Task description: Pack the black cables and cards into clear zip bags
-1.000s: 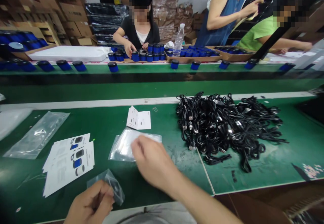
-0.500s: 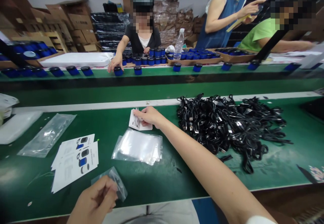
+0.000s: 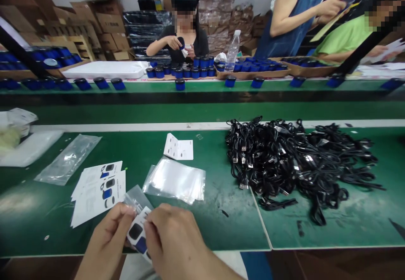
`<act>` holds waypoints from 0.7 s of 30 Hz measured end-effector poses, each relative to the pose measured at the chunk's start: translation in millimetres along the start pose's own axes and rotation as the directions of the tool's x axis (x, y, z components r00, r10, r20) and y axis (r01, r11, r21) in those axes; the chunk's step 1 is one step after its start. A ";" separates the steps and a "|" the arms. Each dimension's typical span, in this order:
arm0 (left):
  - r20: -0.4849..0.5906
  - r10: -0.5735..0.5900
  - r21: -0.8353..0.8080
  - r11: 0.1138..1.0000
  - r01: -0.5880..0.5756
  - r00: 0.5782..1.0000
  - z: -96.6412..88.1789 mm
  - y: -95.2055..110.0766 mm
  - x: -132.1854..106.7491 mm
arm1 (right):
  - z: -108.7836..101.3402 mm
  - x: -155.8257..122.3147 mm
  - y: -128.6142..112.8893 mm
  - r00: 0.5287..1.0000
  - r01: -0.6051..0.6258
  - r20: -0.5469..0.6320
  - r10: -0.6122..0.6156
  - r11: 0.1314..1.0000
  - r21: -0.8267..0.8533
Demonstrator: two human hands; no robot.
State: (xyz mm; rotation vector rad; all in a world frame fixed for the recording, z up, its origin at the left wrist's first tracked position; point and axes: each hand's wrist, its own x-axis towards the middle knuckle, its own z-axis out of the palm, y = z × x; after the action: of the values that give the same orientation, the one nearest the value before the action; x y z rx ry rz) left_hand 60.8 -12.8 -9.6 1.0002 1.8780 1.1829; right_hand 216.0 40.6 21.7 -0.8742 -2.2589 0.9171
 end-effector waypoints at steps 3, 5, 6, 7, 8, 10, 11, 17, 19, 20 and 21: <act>-0.102 0.047 0.038 0.998 -0.044 0.994 3.6 2.8 -3.0 | 29.9 -8.9 4.2 0.948 0.008 -0.315 0.038 0.990 0.141; -0.170 0.084 0.062 0.995 -0.075 0.982 3.9 5.1 -3.7 | 42.4 -16.9 4.8 0.914 -0.078 -0.329 0.236 0.900 0.428; -0.195 0.101 0.073 0.993 -0.088 0.976 3.4 6.0 -3.5 | 46.1 -21.1 4.6 0.918 -0.153 -0.214 0.334 0.796 0.585; -0.213 0.117 0.083 0.991 -0.101 0.970 2.5 6.5 -3.0 | 48.2 -24.9 4.5 0.920 -0.250 -0.048 0.389 0.677 0.693; -0.224 0.129 0.092 0.990 -0.110 0.966 1.4 6.8 -2.2 | 48.6 -28.1 4.8 0.909 -0.342 0.099 0.406 0.588 0.733; -0.232 0.155 0.108 0.985 -0.133 0.960 -0.8 6.6 -0.7 | 45.4 -31.5 6.9 0.909 -0.387 0.158 0.386 0.640 0.663; -0.232 0.166 0.115 0.983 -0.142 0.958 -1.7 6.4 -0.2 | 42.5 -31.8 8.8 0.939 -0.310 0.059 0.340 0.756 0.577; -0.151 0.224 0.106 0.972 -0.209 0.963 -1.2 9.8 -5.9 | 24.7 -23.0 17.7 0.847 0.305 -0.423 -0.321 0.946 -0.107; -0.118 0.281 0.144 0.954 -0.264 0.952 0.7 11.6 -8.8 | 21.6 -20.6 17.1 0.820 0.320 -0.403 -0.407 0.909 -0.268; -0.115 0.333 0.196 0.931 -0.308 0.936 1.8 12.1 -9.8 | 20.6 -20.1 16.7 0.814 0.304 -0.388 -0.433 0.885 -0.352; -0.118 0.404 0.270 0.892 -0.362 0.907 3.0 12.2 -10.6 | 20.1 -20.3 16.4 0.815 0.278 -0.369 -0.448 0.860 -0.429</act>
State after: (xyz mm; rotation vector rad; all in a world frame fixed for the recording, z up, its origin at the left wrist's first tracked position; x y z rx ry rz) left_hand 71.2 -17.4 2.2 1.5037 2.0562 1.3177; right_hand 221.3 27.0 -7.8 -0.6651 -2.0820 0.0940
